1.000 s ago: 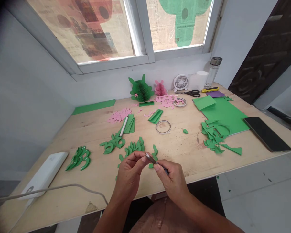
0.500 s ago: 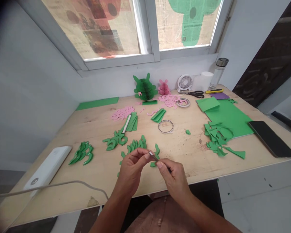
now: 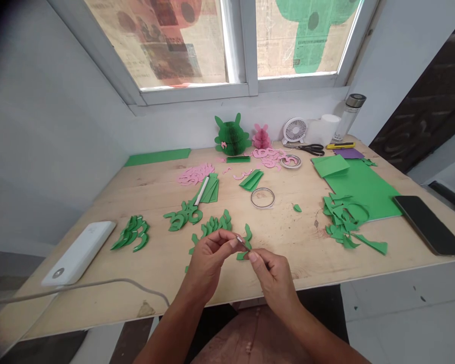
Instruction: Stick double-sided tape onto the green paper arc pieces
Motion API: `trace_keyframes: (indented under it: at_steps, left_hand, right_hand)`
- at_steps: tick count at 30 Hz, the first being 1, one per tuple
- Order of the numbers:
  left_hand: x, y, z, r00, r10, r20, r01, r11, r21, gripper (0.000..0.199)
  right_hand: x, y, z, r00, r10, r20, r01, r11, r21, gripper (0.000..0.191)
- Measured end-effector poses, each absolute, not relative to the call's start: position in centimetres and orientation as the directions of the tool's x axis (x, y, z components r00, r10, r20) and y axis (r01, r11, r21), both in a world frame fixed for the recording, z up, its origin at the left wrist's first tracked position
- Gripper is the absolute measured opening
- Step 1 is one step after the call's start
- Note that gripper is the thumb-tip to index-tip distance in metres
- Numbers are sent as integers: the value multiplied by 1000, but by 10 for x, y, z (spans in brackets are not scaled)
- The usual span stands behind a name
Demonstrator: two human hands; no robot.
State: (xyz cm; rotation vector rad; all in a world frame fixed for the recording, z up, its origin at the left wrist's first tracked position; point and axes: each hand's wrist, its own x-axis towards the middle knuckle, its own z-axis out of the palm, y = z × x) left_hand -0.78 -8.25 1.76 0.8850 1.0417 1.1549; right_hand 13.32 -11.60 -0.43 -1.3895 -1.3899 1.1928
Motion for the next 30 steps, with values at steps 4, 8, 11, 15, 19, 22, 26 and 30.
trace_keyframes:
  at_steps: [4,8,11,15,19,22,26,30]
  left_hand:
    - [-8,-82,18,85,979,-187,-272,203,940,12]
    - [-9,-82,18,89,976,-198,-265,214,940,12]
    - [-9,-82,19,98,975,-201,-274,221,936,12]
    - [-9,-82,19,100,974,-204,-284,224,932,12]
    - [-9,-83,18,116,973,-200,-282,225,932,11]
    - [-10,-83,18,124,972,-200,-284,228,931,11]
    - [-10,-82,18,127,971,-203,-286,232,930,11]
    - [-10,-82,17,128,971,-199,-282,228,932,11]
  right_hand:
    - [133,-116,-4,-57,996,-71,220,-56,-974,48]
    - [133,-116,-5,-64,995,-79,220,-63,-973,49]
    - [134,-117,-5,-62,995,-77,220,-62,-974,48]
    - [133,-117,-5,-54,995,-78,215,-65,-975,47]
    - [133,-117,-6,-57,995,-83,210,-69,-975,48]
    - [134,-117,-7,-59,995,-82,216,-67,-974,48]
    - [135,-117,-9,-57,995,-80,220,-66,-973,48]
    - [135,-117,-10,-51,996,-77,223,-64,-973,48]
